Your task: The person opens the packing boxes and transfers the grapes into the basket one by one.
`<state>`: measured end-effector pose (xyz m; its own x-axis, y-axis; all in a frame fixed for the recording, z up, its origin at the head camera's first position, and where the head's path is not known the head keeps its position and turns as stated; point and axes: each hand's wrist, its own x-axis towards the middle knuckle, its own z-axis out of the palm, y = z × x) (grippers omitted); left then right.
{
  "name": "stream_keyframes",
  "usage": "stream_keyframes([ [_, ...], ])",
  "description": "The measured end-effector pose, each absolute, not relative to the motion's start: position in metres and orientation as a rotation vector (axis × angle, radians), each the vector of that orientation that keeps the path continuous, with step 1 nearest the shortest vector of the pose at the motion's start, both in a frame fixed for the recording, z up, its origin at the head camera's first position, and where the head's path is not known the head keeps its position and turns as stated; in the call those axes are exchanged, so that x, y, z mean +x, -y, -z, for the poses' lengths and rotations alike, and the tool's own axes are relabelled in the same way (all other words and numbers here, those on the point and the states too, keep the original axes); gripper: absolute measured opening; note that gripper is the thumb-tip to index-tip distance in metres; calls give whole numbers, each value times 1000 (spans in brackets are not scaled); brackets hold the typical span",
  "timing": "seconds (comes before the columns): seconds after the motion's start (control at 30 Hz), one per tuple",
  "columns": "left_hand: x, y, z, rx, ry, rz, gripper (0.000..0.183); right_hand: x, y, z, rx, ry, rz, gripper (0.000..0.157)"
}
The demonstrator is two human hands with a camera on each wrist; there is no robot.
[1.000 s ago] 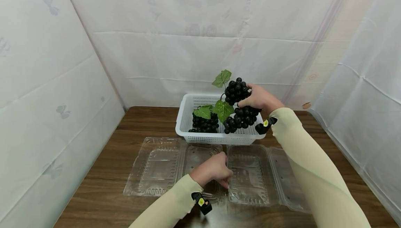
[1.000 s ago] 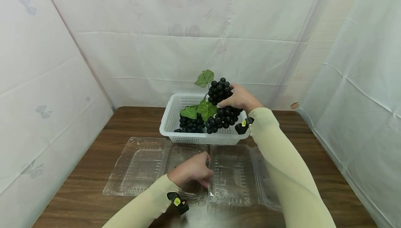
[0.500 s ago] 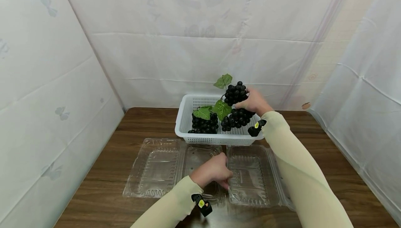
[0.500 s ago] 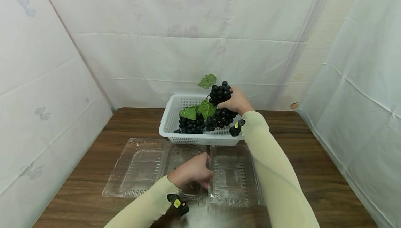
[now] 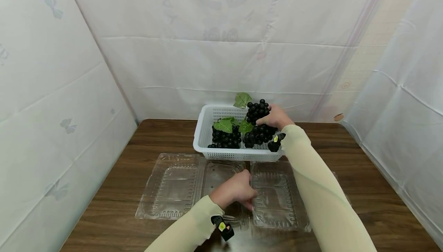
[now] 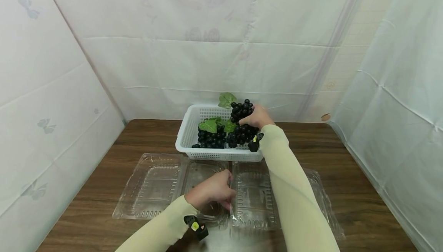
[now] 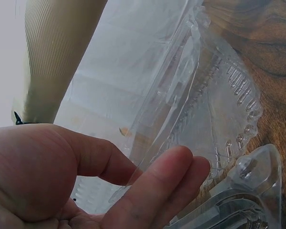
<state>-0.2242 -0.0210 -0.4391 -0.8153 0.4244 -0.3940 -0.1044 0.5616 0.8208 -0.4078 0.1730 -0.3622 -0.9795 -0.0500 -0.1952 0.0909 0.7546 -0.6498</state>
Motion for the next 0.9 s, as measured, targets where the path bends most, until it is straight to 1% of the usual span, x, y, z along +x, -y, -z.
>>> stream_keyframes([
  [0.27, -224, 23, 440, 251, -2236, -1219, 35, -413, -168, 376, 55, -2716, 1000, 97],
  [0.63, -222, 17, 438, 278, -2290, -1184, 29, -411, -165, 385, 85, -2737, 843, 97],
  [0.73, -221, 18, 438, 276, -2293, -1182, 29, -412, -162, 386, 68, -2739, 765, 94],
  [0.77, -221, 18, 438, 276, -2290, -1182, 29, -413, -161, 387, 58, -2744, 726, 85],
  [0.8, -220, 19, 438, 277, -2291, -1180, 29, -414, -161, 388, 48, -2747, 692, 73],
  [0.87, -220, 19, 438, 276, -2287, -1180, 30, -417, -161, 389, 21, -2754, 616, 42],
  [0.9, -220, 19, 437, 275, -2285, -1182, 30, -419, -161, 390, 14, -2755, 588, 34],
])
